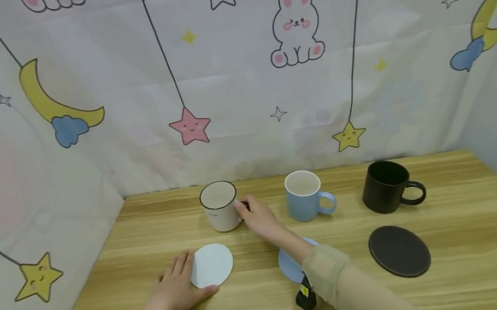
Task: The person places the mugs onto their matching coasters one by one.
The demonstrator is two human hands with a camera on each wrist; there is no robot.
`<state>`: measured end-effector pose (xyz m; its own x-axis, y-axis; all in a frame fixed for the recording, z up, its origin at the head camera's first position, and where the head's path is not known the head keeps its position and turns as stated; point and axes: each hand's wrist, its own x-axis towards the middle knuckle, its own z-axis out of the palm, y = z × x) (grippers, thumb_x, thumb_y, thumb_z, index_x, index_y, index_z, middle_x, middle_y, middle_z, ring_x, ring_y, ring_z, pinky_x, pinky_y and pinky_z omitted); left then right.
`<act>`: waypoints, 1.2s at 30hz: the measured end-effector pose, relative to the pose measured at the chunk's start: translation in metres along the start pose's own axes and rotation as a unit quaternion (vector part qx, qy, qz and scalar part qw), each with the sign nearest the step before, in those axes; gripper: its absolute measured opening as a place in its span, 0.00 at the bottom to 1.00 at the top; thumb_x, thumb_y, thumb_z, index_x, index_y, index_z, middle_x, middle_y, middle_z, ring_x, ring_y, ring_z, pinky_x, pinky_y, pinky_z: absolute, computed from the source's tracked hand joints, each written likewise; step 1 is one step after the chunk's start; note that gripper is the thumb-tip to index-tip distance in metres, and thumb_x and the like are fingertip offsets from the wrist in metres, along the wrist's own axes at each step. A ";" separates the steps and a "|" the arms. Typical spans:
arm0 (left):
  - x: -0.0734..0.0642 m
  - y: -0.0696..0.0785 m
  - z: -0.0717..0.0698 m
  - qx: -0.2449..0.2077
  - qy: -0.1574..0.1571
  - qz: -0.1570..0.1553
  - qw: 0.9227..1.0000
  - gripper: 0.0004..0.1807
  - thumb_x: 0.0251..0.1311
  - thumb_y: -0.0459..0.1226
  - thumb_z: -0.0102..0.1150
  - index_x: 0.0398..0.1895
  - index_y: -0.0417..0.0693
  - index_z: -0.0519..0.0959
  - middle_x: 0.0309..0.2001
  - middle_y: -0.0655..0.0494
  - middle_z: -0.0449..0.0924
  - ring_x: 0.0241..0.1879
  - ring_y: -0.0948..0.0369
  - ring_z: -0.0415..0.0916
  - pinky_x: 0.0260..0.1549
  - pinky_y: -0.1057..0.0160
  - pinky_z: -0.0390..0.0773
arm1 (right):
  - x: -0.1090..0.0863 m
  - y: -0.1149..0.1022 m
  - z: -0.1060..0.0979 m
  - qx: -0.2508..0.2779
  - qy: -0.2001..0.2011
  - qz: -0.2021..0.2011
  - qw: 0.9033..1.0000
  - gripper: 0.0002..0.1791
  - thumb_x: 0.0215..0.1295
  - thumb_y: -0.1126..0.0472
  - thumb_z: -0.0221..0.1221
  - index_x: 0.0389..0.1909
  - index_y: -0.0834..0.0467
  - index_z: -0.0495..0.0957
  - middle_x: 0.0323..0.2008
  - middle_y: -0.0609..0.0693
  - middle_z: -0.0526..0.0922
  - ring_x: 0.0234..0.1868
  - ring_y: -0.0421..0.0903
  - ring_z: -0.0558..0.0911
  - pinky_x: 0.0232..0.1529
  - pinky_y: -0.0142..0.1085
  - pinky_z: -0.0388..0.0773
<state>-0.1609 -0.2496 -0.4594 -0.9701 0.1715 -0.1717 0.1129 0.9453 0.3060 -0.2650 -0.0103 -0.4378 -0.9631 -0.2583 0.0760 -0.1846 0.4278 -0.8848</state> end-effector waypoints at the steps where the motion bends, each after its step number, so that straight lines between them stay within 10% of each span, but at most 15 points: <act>1: 0.000 -0.001 0.001 0.001 0.002 0.001 1.000 0.66 0.58 0.73 0.65 0.81 0.28 0.58 0.80 0.28 0.57 0.78 0.29 0.56 0.65 0.17 0.58 | 0.001 0.000 0.001 0.009 0.000 0.005 1.000 0.22 0.88 0.50 0.47 0.58 0.65 0.77 0.45 0.62 0.87 0.49 0.55 0.84 0.52 0.47 0.79; 22: 0.004 -0.003 0.002 -0.006 -0.008 -0.010 1.000 0.66 0.59 0.72 0.66 0.81 0.29 0.57 0.81 0.28 0.56 0.79 0.30 0.54 0.67 0.19 0.57 | 0.010 0.000 0.010 0.155 0.031 0.062 0.985 0.22 0.86 0.52 0.50 0.45 0.68 0.81 0.46 0.63 0.85 0.48 0.56 0.83 0.45 0.41 0.82; 36: 0.003 -0.002 0.003 -0.012 -0.011 -0.012 1.000 0.67 0.59 0.72 0.65 0.82 0.29 0.56 0.81 0.29 0.55 0.79 0.30 0.54 0.67 0.19 0.57 | 0.014 -0.003 0.013 0.252 0.047 0.104 0.961 0.21 0.83 0.62 0.51 0.24 0.57 0.79 0.25 0.45 0.81 0.31 0.38 0.81 0.47 0.43 0.83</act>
<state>-0.1635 -0.2506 -0.4630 -0.9675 0.1545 -0.2003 0.0836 0.9427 0.3231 -0.2755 -0.0262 -0.4405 -0.9867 -0.1232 -0.1062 0.1093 -0.0183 -0.9938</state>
